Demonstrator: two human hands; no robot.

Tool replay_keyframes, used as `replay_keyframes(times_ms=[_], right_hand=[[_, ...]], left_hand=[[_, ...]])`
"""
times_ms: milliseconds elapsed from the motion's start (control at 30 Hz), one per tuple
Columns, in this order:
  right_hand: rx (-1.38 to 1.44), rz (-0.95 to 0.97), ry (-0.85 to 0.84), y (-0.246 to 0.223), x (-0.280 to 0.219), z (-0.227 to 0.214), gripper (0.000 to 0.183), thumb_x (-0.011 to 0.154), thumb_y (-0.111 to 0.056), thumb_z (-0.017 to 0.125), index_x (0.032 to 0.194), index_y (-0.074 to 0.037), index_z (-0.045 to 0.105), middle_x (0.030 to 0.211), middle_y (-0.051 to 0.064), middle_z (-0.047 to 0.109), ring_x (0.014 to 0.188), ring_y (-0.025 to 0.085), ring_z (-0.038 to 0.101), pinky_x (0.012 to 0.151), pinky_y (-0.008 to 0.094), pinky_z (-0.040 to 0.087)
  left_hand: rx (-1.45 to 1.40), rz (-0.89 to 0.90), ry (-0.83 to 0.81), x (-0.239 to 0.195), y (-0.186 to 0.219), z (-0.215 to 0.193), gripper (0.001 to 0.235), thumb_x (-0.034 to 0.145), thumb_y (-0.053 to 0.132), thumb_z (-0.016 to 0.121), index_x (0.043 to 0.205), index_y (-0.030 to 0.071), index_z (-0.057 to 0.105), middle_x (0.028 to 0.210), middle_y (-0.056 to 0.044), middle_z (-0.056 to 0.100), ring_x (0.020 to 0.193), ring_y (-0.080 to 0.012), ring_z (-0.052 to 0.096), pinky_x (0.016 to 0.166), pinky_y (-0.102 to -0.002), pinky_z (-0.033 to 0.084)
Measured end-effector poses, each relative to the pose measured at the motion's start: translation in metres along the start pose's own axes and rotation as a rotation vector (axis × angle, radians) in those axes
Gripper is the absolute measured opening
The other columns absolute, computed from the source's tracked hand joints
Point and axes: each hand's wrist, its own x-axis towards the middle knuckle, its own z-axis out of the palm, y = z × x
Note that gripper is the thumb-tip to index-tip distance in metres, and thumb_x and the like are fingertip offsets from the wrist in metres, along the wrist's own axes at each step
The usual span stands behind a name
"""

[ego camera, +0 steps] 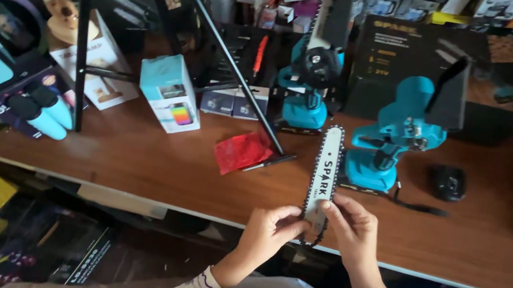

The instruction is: Assembling a mini handheld chainsaw by fitting the chain to the bar and attaching it to the motor unit using a screwdriver.

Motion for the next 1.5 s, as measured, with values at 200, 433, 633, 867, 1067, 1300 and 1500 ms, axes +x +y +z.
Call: replay_keyframes(times_ms=[200, 433, 633, 867, 1067, 1300, 1500], right_hand=[[-0.083, 0.101, 0.105, 0.048, 0.016, 0.018, 0.021, 0.088, -0.017, 0.085, 0.099, 0.0, 0.081, 0.078, 0.009, 0.074, 0.076, 0.01, 0.061, 0.065, 0.029, 0.056], [-0.264, 0.081, 0.064, 0.083, 0.034, 0.013, 0.03, 0.086, -0.017, 0.084, 0.106, 0.004, 0.078, 0.095, 0.023, 0.077, 0.096, 0.025, 0.073, 0.083, 0.043, 0.058], [-0.466, 0.145, 0.107, 0.076, 0.032, 0.016, 0.06, 0.082, -0.027, 0.087, 0.132, -0.007, 0.061, 0.115, 0.017, 0.076, 0.108, 0.037, 0.071, 0.095, 0.051, 0.057], [-0.741, 0.106, 0.105, 0.077, 0.03, 0.023, 0.032, 0.085, -0.03, 0.084, 0.108, -0.012, 0.072, 0.094, 0.011, 0.08, 0.097, 0.032, 0.075, 0.085, 0.048, 0.061], [-0.99, 0.088, -0.013, 0.087, 0.031, 0.017, 0.034, 0.088, -0.043, 0.074, 0.112, -0.02, 0.066, 0.091, 0.004, 0.08, 0.091, 0.031, 0.076, 0.082, 0.05, 0.062], [-1.18, 0.191, -0.304, 0.053, 0.024, 0.008, 0.057, 0.085, -0.05, 0.066, 0.133, -0.023, 0.051, 0.1, 0.012, 0.078, 0.093, 0.041, 0.075, 0.082, 0.057, 0.06], [-1.039, 0.29, -0.511, 0.004, 0.017, 0.01, 0.081, 0.079, -0.055, 0.072, 0.143, -0.011, 0.048, 0.096, 0.014, 0.078, 0.099, 0.04, 0.074, 0.085, 0.059, 0.057]], left_hand=[[0.179, -0.15, 0.09, 0.008, -0.056, 0.007, 0.033, 0.085, 0.033, 0.083, 0.106, 0.008, 0.078, 0.085, -0.015, 0.078, 0.09, -0.0357, 0.076, 0.08, -0.048, 0.062], [0.235, -0.269, 0.026, 0.028, -0.084, 0.009, 0.036, 0.084, 0.037, 0.078, 0.108, 0.01, 0.077, 0.087, -0.013, 0.078, 0.094, -0.0362, 0.075, 0.085, -0.049, 0.06], [0.151, -0.407, -0.071, 0.039, -0.089, 0.008, 0.049, 0.08, 0.04, 0.079, 0.119, 0.01, 0.073, 0.09, -0.01, 0.079, 0.09, -0.0275, 0.077, 0.088, -0.046, 0.058], [0.168, -0.46, -0.079, 0.05, -0.101, 0.002, 0.066, 0.08, 0.044, 0.081, 0.134, 0.009, 0.064, 0.099, -0.009, 0.079, 0.104, -0.0287, 0.074, 0.09, -0.045, 0.058], [-0.056, -0.517, -0.077, 0.045, -0.084, 0.006, 0.068, 0.087, 0.023, 0.082, 0.139, -0.007, 0.051, 0.1, -0.022, 0.075, 0.073, -0.0244, 0.077, 0.067, -0.031, 0.066], [0.177, -0.439, -0.114, 0.039, -0.064, 0.003, 0.058, 0.086, 0.037, 0.08, 0.128, 0.003, 0.06, 0.1, -0.014, 0.078, 0.11, -0.0337, 0.072, 0.094, -0.046, 0.057], [0.138, -0.454, -0.099, 0.041, -0.085, 0.004, 0.048, 0.086, 0.032, 0.079, 0.126, 0.009, 0.065, 0.098, -0.012, 0.078, 0.096, -0.0305, 0.076, 0.085, -0.041, 0.06]])
